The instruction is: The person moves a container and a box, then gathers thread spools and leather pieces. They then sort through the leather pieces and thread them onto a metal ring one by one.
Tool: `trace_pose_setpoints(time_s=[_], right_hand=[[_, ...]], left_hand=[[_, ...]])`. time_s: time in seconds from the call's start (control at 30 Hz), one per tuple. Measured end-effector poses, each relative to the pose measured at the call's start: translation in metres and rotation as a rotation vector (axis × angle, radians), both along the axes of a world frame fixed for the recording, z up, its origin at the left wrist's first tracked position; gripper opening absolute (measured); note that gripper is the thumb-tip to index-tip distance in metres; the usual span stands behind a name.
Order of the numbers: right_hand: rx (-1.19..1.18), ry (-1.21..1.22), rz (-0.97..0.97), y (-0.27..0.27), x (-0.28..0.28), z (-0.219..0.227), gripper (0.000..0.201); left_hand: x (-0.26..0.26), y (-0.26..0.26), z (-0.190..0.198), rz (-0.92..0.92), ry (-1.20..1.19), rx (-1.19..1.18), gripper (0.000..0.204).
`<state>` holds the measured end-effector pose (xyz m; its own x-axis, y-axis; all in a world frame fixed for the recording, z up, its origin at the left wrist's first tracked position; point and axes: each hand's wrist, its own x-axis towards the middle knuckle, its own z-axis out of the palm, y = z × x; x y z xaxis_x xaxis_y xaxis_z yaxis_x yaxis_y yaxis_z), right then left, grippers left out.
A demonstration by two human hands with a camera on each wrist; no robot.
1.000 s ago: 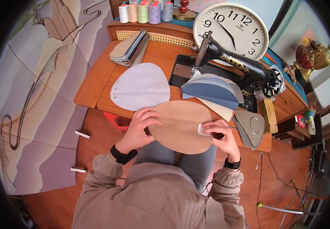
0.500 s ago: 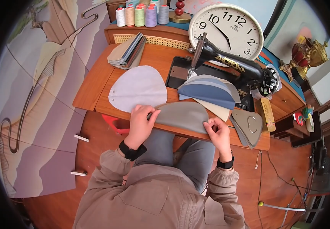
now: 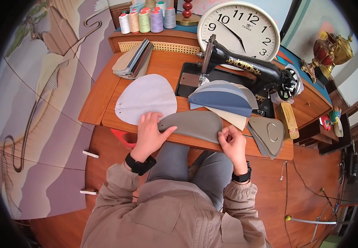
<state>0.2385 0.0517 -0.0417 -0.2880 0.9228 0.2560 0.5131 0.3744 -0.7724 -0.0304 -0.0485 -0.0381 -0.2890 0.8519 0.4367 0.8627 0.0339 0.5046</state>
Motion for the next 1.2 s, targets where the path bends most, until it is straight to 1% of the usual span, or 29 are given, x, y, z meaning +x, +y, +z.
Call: trace_pose_setpoints(time_s=[0.1,0.23,0.3,0.33,0.4,0.43,0.5,0.53,0.6,0.63,0.7,0.73,0.77,0.8,0.83,0.87,0.9,0.93,0.97,1.03,1.1,1.13,1.2], right_hand=[[-0.002,-0.003,0.006,0.000,0.000,0.000,0.016],[0.014,-0.021,0.010,0.000,0.001,0.000,0.016],[0.005,-0.020,0.010,-0.001,0.001,0.003,0.016],[-0.007,-0.019,0.011,-0.001,0.001,0.003,0.016],[-0.008,-0.009,0.016,-0.001,0.001,0.003,0.016],[-0.009,-0.003,0.023,-0.001,0.002,0.003,0.016],[-0.021,0.008,0.032,-0.001,0.003,0.003,0.016],[-0.035,0.017,0.043,-0.001,0.004,0.003,0.016],[-0.041,0.014,0.052,0.000,0.005,0.003,0.015],[-0.049,0.012,0.062,-0.001,0.006,0.003,0.015],[-0.054,0.033,0.053,-0.002,0.006,0.003,0.015],[-0.061,0.055,0.044,-0.002,0.005,0.004,0.018],[-0.060,0.056,0.038,-0.002,0.005,0.004,0.018],[-0.068,0.093,0.039,-0.002,0.006,0.004,0.025],[-0.077,0.130,0.042,-0.001,0.006,0.004,0.034],[-0.078,0.130,0.039,0.000,0.007,0.003,0.034],[0.003,0.129,0.025,0.001,0.007,0.001,0.043],[0.083,0.128,0.012,0.002,0.007,0.000,0.053],[0.083,0.128,0.014,0.002,0.007,-0.002,0.053],[0.052,0.097,0.009,0.003,0.009,-0.004,0.065],[0.074,0.067,0.027,0.003,0.010,-0.001,0.065],[0.092,0.037,0.043,0.003,0.009,0.000,0.065],[0.088,0.042,0.050,0.002,0.010,-0.001,0.063]], left_hand=[[-0.001,0.004,-0.004,0.038,0.015,-0.018,0.045],[-0.003,0.008,-0.006,0.041,0.041,-0.035,0.042],[-0.002,0.006,0.001,0.047,-0.037,-0.155,0.041],[-0.002,0.005,0.004,0.046,-0.034,-0.154,0.041],[-0.003,0.003,0.009,0.049,-0.073,-0.231,0.042],[-0.003,0.002,0.009,0.047,-0.071,-0.229,0.042],[-0.004,0.001,0.006,0.026,-0.187,-0.144,0.041],[-0.006,0.002,0.006,0.026,-0.187,-0.143,0.041],[-0.011,0.004,0.006,-0.012,-0.117,-0.281,0.040],[-0.010,0.004,0.006,-0.012,-0.116,-0.280,0.040],[-0.006,0.004,0.006,-0.117,-0.096,-0.137,0.032],[-0.002,0.004,0.008,-0.122,-0.094,-0.134,0.032],[0.005,0.003,0.012,-0.160,-0.247,-0.114,0.028],[0.010,0.002,0.016,-0.198,-0.401,-0.095,0.024],[0.014,0.002,0.018,-0.202,-0.400,-0.096,0.024],[0.018,0.002,0.021,-0.204,-0.411,-0.033,0.023],[0.021,0.002,0.024,-0.204,-0.422,0.029,0.023],[0.025,0.002,0.028,-0.203,-0.423,0.029,0.023],[0.027,0.004,0.034,-0.221,-0.422,0.043,0.024],[0.028,0.005,0.036,-0.239,-0.421,0.058,0.026],[0.023,0.003,0.033,-0.173,-0.195,-0.014,0.029],[0.020,0.003,0.029,-0.177,-0.192,-0.015,0.029],[0.014,0.001,0.021,-0.083,0.090,0.079,0.036]])
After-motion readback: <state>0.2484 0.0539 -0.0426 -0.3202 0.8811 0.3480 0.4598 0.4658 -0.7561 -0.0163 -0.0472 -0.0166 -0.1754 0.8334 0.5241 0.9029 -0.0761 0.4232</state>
